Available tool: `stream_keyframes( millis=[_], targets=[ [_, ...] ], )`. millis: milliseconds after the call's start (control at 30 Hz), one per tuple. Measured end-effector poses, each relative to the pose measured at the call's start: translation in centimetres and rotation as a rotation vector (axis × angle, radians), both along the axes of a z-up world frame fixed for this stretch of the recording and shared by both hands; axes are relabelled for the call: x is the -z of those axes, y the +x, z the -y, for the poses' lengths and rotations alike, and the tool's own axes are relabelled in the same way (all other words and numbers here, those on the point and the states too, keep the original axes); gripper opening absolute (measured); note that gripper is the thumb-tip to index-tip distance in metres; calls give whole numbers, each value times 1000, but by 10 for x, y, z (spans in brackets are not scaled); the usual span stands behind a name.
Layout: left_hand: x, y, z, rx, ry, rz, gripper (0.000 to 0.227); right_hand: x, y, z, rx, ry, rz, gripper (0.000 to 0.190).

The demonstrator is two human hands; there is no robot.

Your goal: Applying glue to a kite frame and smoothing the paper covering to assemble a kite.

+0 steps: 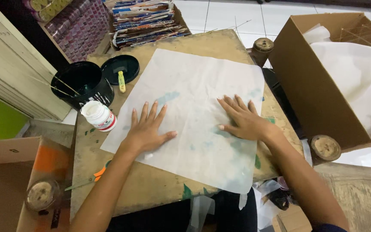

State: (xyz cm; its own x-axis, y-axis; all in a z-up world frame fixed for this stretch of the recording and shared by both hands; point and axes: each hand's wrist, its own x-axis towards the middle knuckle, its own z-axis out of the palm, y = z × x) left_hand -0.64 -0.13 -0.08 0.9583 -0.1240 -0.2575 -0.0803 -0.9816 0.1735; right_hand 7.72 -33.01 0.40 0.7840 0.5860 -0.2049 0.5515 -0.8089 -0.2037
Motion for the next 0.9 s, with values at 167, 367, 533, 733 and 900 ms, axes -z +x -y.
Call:
stream_keyframes(
  millis=[167,367,533,733,900],
  targets=[
    [0,-7,9,34,62,-1,101,-7,-5,-4,-26,70,68,84],
    [-2,-9,3,71,27,-34,111,-3,-1,-5,-25,100,80,82],
    [-4,-7,0,71,-12,-58,114,13,19,5,63,108,74,85],
    [-5,-8,0,63,-20,-67,113,14,25,6,122,89,58,84],
    [-3,-5,-2,62,-26,-46,114,17,27,5,124,120,71,80]
  ],
)
